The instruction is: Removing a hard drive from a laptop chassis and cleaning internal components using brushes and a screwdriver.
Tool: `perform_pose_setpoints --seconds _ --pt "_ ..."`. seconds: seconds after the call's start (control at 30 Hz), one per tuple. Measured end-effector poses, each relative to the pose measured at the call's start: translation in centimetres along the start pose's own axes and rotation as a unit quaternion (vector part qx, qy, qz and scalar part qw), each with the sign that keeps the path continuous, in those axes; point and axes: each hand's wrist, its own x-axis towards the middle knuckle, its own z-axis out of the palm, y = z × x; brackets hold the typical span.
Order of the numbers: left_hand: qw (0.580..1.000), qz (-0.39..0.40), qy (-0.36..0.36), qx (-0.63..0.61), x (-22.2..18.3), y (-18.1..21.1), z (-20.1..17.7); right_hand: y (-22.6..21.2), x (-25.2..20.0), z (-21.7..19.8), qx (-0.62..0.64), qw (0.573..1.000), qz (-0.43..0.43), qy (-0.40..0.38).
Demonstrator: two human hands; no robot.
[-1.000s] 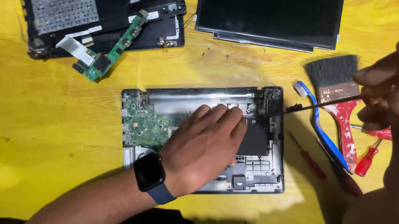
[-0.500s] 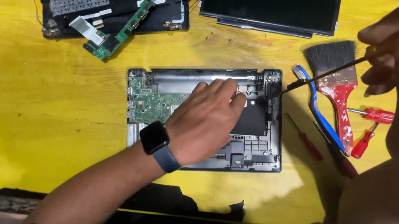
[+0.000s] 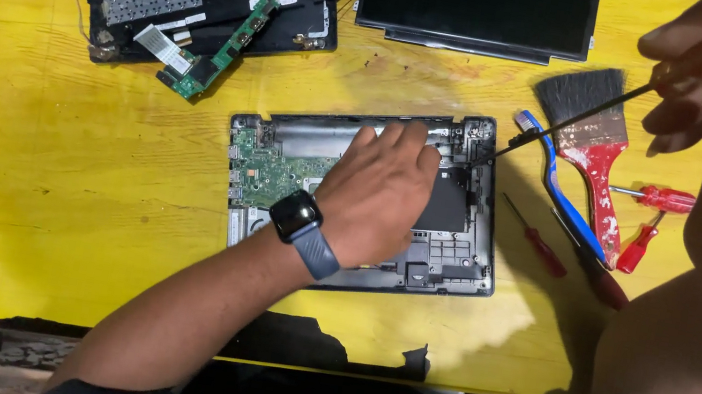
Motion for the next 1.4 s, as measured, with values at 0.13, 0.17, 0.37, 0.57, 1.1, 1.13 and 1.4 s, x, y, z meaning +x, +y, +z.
perform_pose_setpoints --seconds 0.13,0.17,0.37,0.57,1.1,1.13,1.4 --pt "0.999 0.003 -0.035 -0.023 0.7 -0.8 -0.5 0.1 -0.1 0.1 0.014 1.0 -0.026 0.004" --pt "0.997 -0.003 -0.052 -0.052 0.8 -0.8 -1.0 0.5 0.0 0.1 0.033 0.999 -0.004 0.005" --pt "0.996 -0.007 -0.059 -0.072 0.6 -1.3 -0.6 0.4 0.1 -0.2 0.043 0.999 0.013 0.008" --pt "0.996 0.004 -0.034 -0.083 -0.3 -1.3 -0.7 0.0 0.0 -0.3 0.034 0.999 0.009 0.004" --pt "0.99 0.04 -0.032 -0.135 -0.4 -3.1 -0.6 2.7 0.3 -0.2 0.069 0.995 0.067 0.014" --pt "0.989 0.04 -0.033 -0.136 -0.5 -2.9 -0.5 2.4 0.3 -0.3 0.069 0.995 0.068 0.014" --pt "0.996 0.04 -0.017 -0.078 -0.7 -2.0 -0.4 2.6 0.6 -0.2 0.072 0.996 0.059 0.003"
